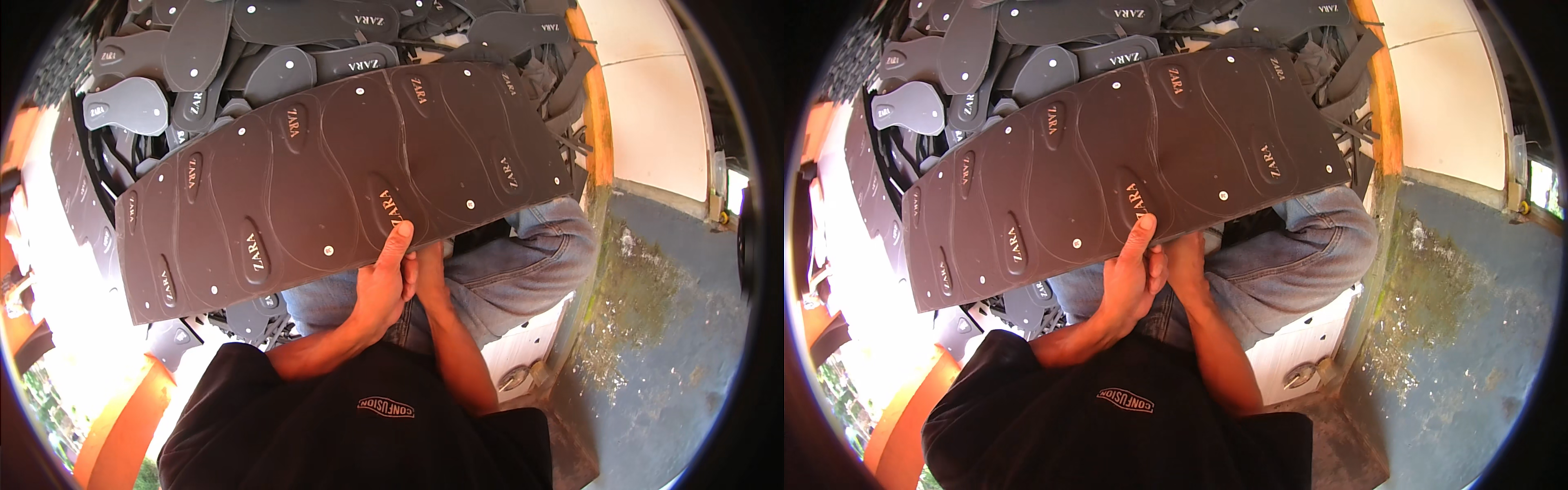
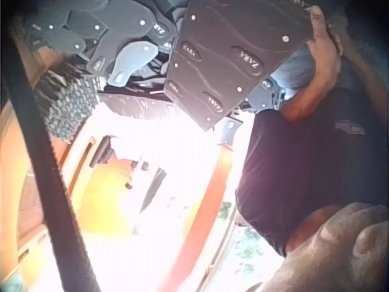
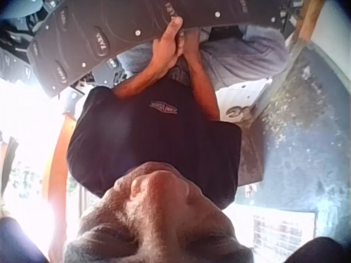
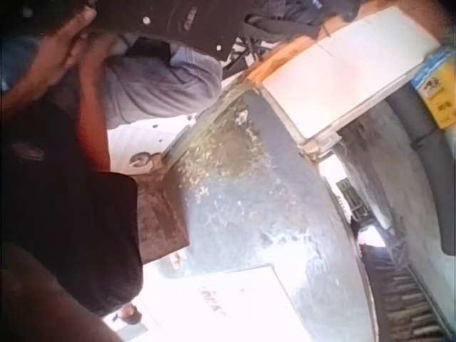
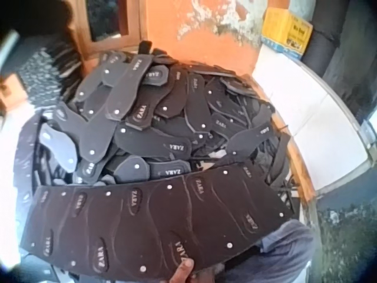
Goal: The person uses a knife to cut individual insoles out of a large sheet of material, then gathers and sorts through a pile of cut insoles.
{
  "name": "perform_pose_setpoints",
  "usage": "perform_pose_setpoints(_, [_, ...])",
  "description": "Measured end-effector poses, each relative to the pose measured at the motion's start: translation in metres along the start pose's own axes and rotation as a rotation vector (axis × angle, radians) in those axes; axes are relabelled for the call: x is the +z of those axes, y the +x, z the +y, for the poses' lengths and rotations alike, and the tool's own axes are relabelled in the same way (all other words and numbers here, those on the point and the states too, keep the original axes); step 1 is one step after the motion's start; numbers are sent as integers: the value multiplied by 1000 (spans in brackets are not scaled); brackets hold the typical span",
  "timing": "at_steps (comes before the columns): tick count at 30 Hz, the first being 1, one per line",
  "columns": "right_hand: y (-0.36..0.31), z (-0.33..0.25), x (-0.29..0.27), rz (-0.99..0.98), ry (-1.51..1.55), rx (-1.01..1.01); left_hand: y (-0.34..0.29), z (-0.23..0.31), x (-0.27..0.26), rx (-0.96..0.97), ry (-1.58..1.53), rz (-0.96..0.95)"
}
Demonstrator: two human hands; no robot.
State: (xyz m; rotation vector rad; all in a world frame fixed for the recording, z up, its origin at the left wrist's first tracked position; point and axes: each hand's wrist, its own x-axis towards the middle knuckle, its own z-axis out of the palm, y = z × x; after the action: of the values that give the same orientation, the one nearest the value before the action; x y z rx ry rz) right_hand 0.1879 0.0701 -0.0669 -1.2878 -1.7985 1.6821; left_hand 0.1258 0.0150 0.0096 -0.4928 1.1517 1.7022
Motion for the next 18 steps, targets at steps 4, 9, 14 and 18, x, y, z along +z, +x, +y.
perform_pose_setpoints(4, [5,13,17,143,162,-109,0,-1,3,-25,13,26])
perform_pose_setpoints(9, [21,3,26,64,68,-4,-2,2,3,-72,40,-19])
perform_pose_setpoints(14, [43,-3,28,-10,-6,52,0,2,2,-91,14,-25])
perform_pose_setpoints(18, [56,-8,29,-60,-42,77,-3,7,6,-93,0,-12])
